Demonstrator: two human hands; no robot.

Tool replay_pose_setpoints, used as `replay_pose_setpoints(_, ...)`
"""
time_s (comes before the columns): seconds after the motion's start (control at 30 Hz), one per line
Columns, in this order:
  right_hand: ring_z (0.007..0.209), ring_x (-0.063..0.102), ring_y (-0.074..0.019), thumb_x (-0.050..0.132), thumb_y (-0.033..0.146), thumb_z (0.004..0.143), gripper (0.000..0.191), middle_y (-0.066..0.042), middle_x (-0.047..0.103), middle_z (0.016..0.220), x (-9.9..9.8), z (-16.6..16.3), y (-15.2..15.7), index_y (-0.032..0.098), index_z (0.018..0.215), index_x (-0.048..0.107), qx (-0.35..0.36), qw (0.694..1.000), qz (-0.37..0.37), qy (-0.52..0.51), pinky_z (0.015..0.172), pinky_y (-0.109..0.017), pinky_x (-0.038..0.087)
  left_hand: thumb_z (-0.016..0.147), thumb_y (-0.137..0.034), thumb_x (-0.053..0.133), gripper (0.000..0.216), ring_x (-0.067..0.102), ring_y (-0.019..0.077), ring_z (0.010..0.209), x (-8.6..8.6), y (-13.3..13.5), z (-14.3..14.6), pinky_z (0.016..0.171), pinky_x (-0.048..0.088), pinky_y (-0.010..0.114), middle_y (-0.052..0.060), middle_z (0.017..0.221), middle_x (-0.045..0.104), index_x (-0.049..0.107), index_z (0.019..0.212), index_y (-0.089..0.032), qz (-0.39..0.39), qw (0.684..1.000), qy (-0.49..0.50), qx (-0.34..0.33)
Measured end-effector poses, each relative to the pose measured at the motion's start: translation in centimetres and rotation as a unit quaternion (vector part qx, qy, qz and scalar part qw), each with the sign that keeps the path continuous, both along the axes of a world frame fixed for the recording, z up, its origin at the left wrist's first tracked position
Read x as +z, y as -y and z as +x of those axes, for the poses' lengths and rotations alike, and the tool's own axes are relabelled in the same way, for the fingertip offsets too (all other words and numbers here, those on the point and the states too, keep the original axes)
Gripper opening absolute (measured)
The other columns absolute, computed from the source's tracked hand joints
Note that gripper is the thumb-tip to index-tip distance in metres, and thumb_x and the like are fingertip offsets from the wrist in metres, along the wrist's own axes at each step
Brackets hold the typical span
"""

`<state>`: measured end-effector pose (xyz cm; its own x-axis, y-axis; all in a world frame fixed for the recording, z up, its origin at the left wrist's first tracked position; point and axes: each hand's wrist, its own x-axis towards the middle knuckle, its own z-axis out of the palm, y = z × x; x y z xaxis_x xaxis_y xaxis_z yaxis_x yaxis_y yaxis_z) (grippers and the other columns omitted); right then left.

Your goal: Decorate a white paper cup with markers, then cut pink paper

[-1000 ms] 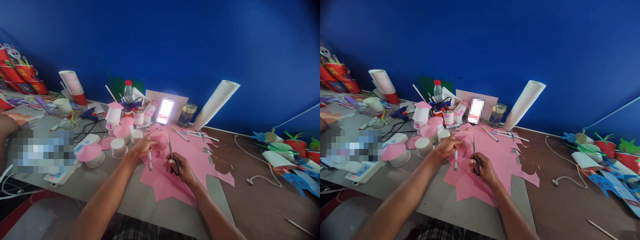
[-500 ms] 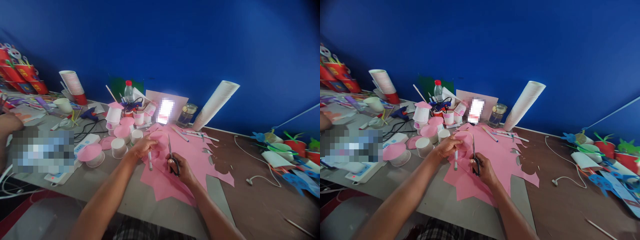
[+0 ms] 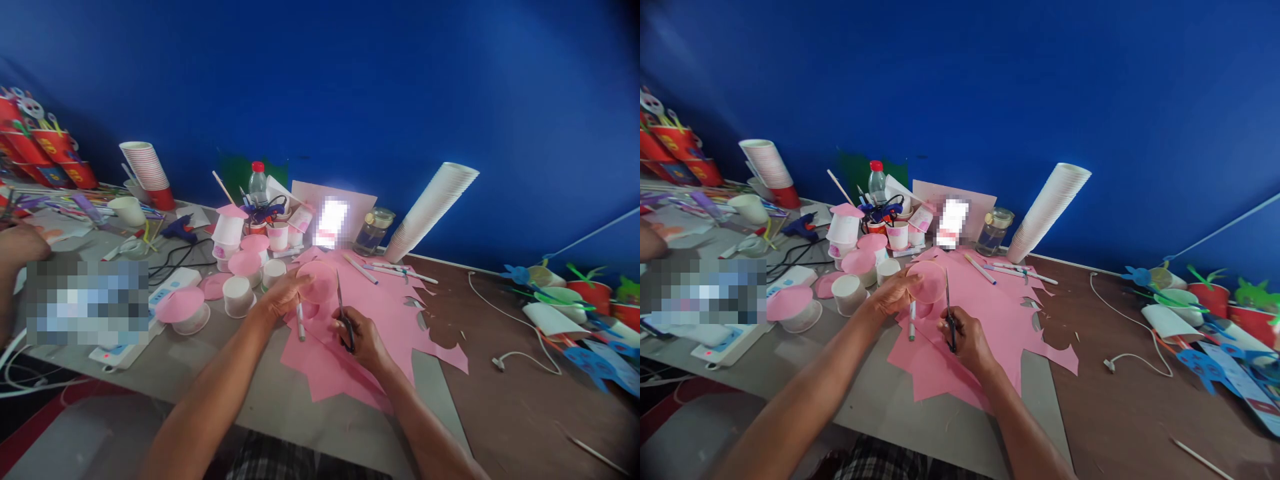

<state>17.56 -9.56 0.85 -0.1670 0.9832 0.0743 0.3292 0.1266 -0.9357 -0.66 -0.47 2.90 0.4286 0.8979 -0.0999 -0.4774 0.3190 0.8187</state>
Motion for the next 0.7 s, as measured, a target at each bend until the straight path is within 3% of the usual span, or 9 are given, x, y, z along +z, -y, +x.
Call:
replay_pose_setpoints(0.1, 0.051, 0.04, -0.0097, 0.059, 0.046, 0.084, 0.028, 0.005, 0.047, 0.057, 0.0, 0.0, 0.1, 0.019, 0.088, 0.055, -0.007, 0.999, 0.015, 0.041, 0.049, -0.022, 0.034, 0.059, -0.034, 0.084, 0.033, 0.065, 0.0174, 0.071, -0.3, -0.3, 0.1, 0.066, 0.049, 0.026, 0.004, 0.072, 0.071, 0.071, 0.082, -0.014, -0.011, 1.0, -0.005, 0.024)
replay_pose_setpoints(0.37, 0.051, 0.038, -0.0099, 0.06, 0.046, 0.083, 0.027, 0.005, 0.046, 0.057, -0.4, 0.1, 0.1, 0.019, 0.088, 0.056, -0.007, 0.999, 0.011, 0.046, 0.047, -0.021, 0.033, 0.05, -0.03, 0.088, 0.037, 0.062, 0.014, 0.064, -0.4, -1.0, 0.5, 0.067, 0.048, 0.026, 0.002, 0.066, 0.068, 0.071, 0.077, -0.012, -0.01, 0.998, -0.007, 0.06)
replay_pose_setpoints(0.7, 0.052, 0.04, -0.0104, 0.059, 0.042, 0.084, 0.023, 0.005, 0.049, 0.057, -0.7, 0.2, -0.2, 0.019, 0.089, 0.054, -0.008, 0.999, 0.007, 0.051, 0.049, -0.021, 0.035, 0.064, -0.033, 0.081, 0.03, 0.059, 0.0131, 0.065, -1.7, -1.3, 0.4, 0.067, 0.045, 0.026, 0.001, 0.072, 0.068, 0.072, 0.085, -0.013, 0.069, 0.991, -0.085, 0.074)
